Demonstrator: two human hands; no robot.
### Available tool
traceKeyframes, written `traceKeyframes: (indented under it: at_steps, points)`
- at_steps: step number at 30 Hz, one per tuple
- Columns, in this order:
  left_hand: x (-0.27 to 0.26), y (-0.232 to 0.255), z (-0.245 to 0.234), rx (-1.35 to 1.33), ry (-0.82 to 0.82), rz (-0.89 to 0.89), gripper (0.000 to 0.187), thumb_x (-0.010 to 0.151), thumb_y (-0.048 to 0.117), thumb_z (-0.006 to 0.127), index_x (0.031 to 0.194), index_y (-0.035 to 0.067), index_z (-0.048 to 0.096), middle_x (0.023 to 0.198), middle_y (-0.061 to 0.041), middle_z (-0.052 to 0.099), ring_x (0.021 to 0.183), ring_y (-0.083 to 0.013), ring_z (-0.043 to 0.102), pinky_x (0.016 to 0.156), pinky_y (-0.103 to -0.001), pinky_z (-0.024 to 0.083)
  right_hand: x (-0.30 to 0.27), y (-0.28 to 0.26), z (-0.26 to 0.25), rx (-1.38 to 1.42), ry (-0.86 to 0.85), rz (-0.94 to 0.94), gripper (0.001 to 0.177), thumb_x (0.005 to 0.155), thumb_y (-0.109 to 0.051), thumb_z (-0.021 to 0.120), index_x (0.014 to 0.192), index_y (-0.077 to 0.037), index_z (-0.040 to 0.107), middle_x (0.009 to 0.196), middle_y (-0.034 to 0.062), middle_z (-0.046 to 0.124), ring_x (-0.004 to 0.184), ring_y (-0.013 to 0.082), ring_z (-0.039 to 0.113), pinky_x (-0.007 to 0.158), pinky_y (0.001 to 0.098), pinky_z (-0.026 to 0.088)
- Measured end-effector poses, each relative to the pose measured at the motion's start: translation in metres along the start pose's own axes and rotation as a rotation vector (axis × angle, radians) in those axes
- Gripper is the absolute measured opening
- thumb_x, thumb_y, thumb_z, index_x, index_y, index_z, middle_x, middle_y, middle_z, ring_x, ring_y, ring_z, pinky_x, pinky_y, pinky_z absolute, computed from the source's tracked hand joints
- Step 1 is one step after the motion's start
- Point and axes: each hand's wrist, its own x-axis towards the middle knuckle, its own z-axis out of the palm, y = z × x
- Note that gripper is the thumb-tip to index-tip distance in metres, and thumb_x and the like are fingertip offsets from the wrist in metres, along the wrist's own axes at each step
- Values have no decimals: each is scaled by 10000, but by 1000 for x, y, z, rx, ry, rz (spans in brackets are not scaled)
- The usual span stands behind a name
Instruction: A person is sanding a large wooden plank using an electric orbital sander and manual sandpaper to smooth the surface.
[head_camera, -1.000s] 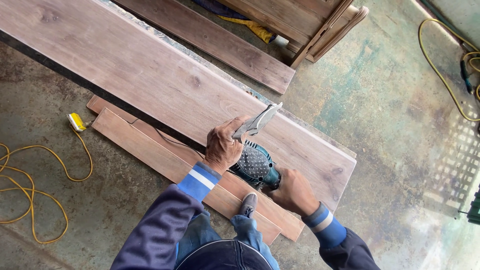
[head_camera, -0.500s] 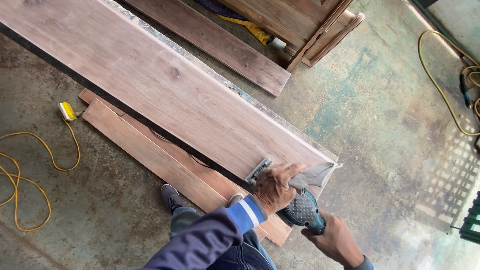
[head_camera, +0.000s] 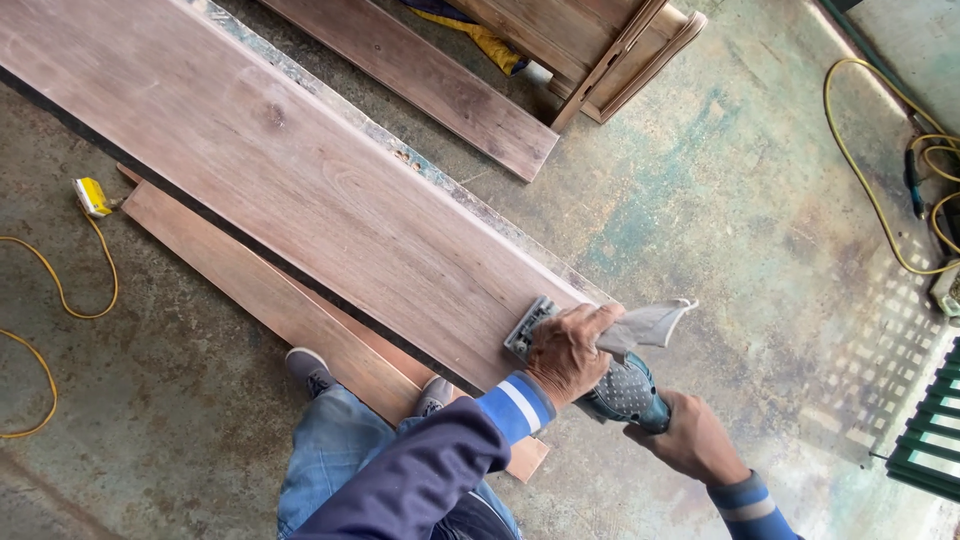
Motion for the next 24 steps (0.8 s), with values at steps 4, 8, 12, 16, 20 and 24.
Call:
traceKeyframes:
  at_steps: [4,8,12,16,20,24]
  points:
    - [16,-36,-32,21,128,-19,507,768,-85,567,1250,56,632,1022,-191,725,946,-363,723,836,-444,598,22,-67,-18,-34,12,-125,350,655,-246,856,959,-97,765,789,136,799,718,282,783,720,408,599]
    - [19,-58,-91,111,191,-68,545,749,-92,549,1255,85,651,1056,-188,742,924,-375,725,842,-458,589,36,-127,-17,-73,23,-241,407,661,-257,858,1035,-127,765,843,151,783,770,320,762,728,440,585]
    - [21,-59,-138,195,201,-60,474,783,-76,580,1221,82,670,1041,-183,745,924,-387,719,820,-468,576,39,-163,-9,-87,45,-318,383,687,-291,855,983,-87,723,820,189,751,762,352,748,724,454,581]
    - [6,-48,-138,202,136,-11,414,792,-73,591,1172,69,675,988,-166,747,908,-382,720,784,-464,567,27,-154,4,-50,64,-354,375,674,-267,863,952,-66,710,786,209,718,735,394,722,671,486,564]
    - [-20,-29,-104,177,89,22,427,748,-76,577,1147,49,667,935,-158,729,865,-374,720,757,-459,568,1,-111,12,-104,0,-292,331,685,-286,866,906,-87,721,741,218,715,743,392,728,693,481,568]
    - [-47,-2,-59,26,-10,33,297,821,10,648,1118,24,655,882,-144,706,802,-316,720,693,-440,584,-31,-65,18,-8,-67,-149,399,701,-259,831,1073,-155,733,778,177,762,734,370,748,690,468,582]
